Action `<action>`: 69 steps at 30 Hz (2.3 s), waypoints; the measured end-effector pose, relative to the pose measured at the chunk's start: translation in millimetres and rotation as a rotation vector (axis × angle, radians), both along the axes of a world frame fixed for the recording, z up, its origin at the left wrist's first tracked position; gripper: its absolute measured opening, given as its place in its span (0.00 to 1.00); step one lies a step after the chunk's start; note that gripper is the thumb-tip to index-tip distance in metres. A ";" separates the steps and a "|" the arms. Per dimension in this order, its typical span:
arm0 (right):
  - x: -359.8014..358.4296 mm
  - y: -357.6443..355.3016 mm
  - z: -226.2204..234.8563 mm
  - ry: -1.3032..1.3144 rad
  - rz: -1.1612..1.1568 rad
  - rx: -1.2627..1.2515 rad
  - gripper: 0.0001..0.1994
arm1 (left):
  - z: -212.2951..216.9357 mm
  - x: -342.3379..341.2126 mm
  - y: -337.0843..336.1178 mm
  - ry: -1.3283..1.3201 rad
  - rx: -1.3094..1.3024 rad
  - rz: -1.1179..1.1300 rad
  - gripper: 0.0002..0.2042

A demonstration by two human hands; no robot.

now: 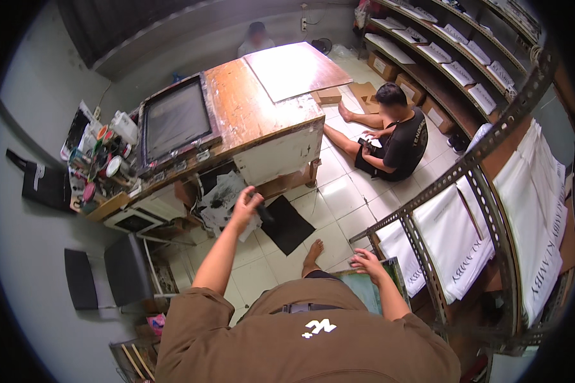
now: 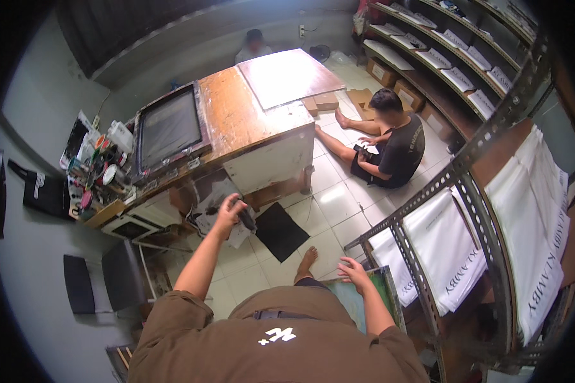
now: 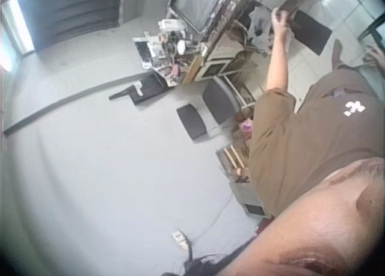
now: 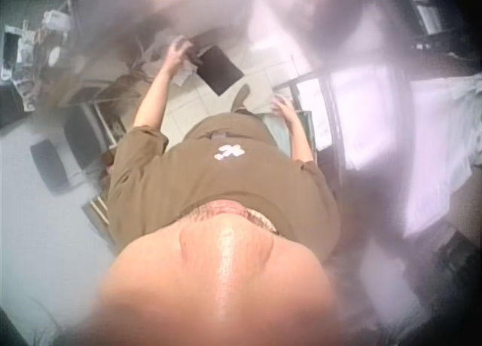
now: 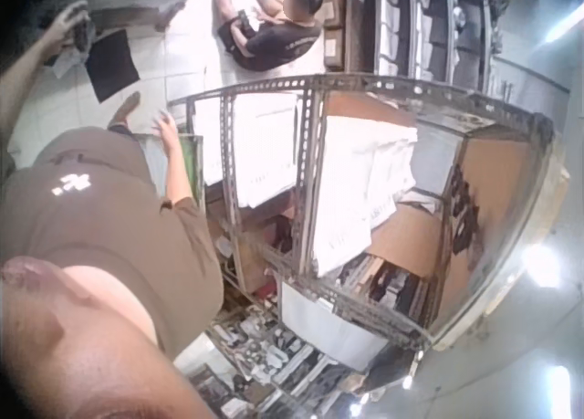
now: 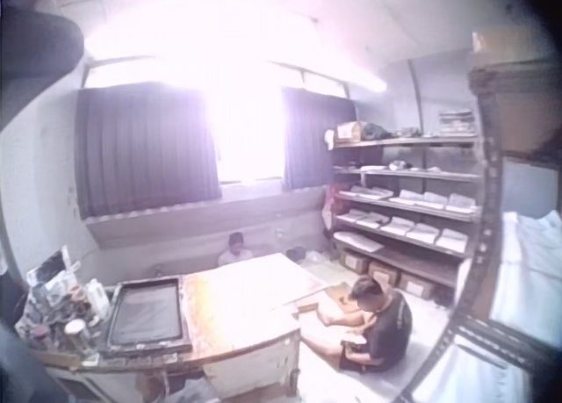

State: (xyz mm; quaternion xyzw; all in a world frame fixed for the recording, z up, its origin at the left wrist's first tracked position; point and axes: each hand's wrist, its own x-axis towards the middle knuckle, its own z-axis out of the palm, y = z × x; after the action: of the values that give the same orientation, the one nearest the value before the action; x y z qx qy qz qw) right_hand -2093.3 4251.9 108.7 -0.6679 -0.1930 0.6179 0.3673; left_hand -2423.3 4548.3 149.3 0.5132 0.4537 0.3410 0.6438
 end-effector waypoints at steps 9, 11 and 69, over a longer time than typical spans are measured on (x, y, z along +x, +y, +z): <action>35.0 234.8 51.8 0.228 0.549 0.302 0.35 | -6.0 148.4 -3.4 -0.334 -0.233 -0.304 0.23; 50.0 261.1 50.3 0.235 0.493 0.263 0.31 | -13.9 165.1 19.8 -0.378 -0.331 -0.245 0.23; 541.8 420.3 -91.5 -0.252 -0.366 -0.070 0.22 | -52.0 429.9 420.5 1.230 0.833 0.032 0.32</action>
State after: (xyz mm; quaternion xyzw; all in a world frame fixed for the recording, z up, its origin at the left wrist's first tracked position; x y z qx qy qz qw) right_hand -1551.5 4672.2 17.2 -0.7762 -0.0914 0.4587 0.4228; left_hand -1993.4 4968.8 97.3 0.8065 0.5728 0.1450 0.0205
